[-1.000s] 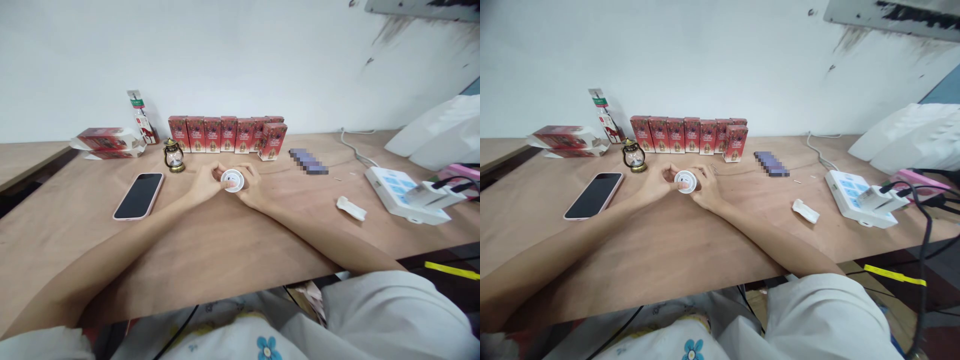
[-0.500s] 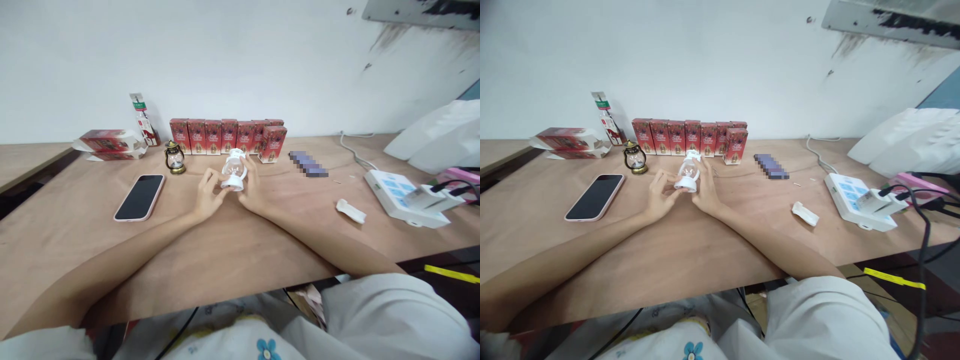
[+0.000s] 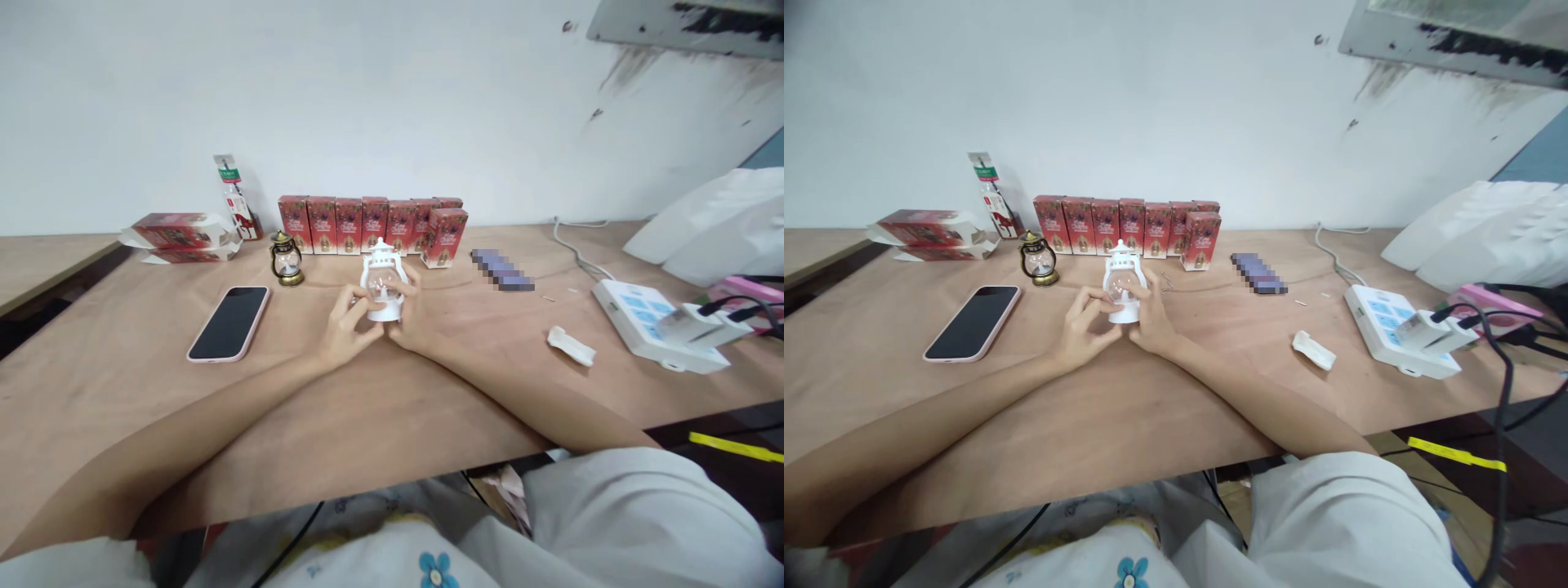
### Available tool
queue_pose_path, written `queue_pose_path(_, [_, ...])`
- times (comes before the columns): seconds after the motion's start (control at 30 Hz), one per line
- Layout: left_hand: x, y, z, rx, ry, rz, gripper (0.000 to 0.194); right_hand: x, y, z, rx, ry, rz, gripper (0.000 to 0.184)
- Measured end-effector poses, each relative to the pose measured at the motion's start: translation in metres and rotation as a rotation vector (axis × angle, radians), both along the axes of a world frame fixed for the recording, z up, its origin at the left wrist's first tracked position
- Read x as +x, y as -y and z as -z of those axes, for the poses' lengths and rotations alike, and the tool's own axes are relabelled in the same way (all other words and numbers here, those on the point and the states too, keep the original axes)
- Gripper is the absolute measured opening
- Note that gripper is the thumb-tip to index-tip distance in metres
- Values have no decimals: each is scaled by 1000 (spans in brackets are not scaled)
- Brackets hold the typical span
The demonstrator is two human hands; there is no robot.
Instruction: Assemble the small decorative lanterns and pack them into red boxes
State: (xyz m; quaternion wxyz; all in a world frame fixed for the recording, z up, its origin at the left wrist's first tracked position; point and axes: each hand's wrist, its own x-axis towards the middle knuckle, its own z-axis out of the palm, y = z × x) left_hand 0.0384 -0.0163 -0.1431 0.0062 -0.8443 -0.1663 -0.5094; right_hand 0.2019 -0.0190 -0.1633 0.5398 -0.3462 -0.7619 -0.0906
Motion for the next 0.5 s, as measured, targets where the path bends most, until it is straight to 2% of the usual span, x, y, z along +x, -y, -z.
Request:
queue_pose_path(0.1, [0,0,0,3,-11,17,15,0,0,-1,34,-9,-4,61])
queue_pose_path(0.3, [0,0,2,13,-14,8,13,-1,-1,-4,206,-13,-61,61])
queue_pose_path(0.5, [-1,0,3,42,-31,6,12,-2,-1,1,103,-87,-139,54])
